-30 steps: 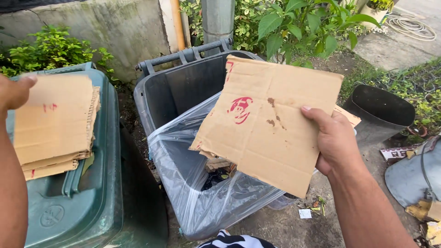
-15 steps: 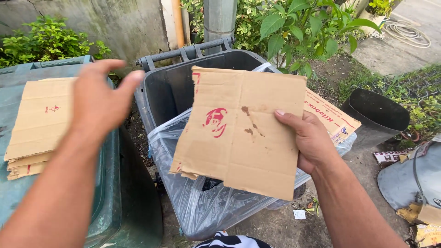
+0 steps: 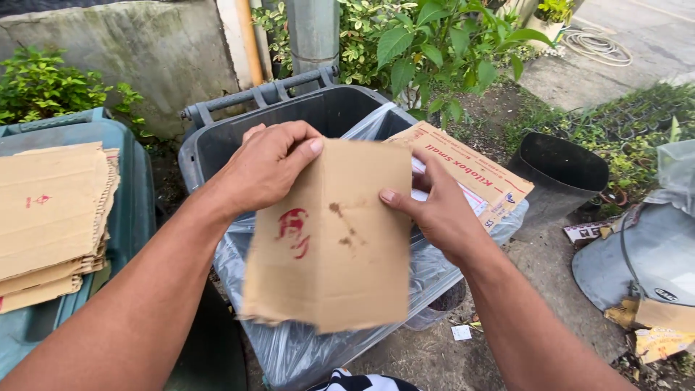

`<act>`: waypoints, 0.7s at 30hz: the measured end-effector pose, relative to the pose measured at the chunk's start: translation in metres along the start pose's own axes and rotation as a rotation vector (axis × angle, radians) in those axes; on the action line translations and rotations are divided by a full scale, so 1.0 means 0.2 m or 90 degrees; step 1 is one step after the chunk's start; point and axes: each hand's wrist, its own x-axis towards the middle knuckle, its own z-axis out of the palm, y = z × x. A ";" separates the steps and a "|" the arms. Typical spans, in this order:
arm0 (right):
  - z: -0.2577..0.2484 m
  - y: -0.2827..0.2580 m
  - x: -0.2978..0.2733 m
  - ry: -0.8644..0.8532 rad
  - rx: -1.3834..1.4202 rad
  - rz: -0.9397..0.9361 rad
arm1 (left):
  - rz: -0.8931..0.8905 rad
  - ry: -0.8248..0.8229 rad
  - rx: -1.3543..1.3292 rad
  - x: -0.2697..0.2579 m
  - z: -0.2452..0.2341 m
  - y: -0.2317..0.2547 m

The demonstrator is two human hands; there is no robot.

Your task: The person is tearing up small cardboard shipping boxes and placing the pieces into a large white sack for disposal or recycling.

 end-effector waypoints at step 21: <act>0.06 -0.24 0.10 -0.141 -0.697 -0.193 | 0.138 -0.077 0.200 0.04 0.17 0.14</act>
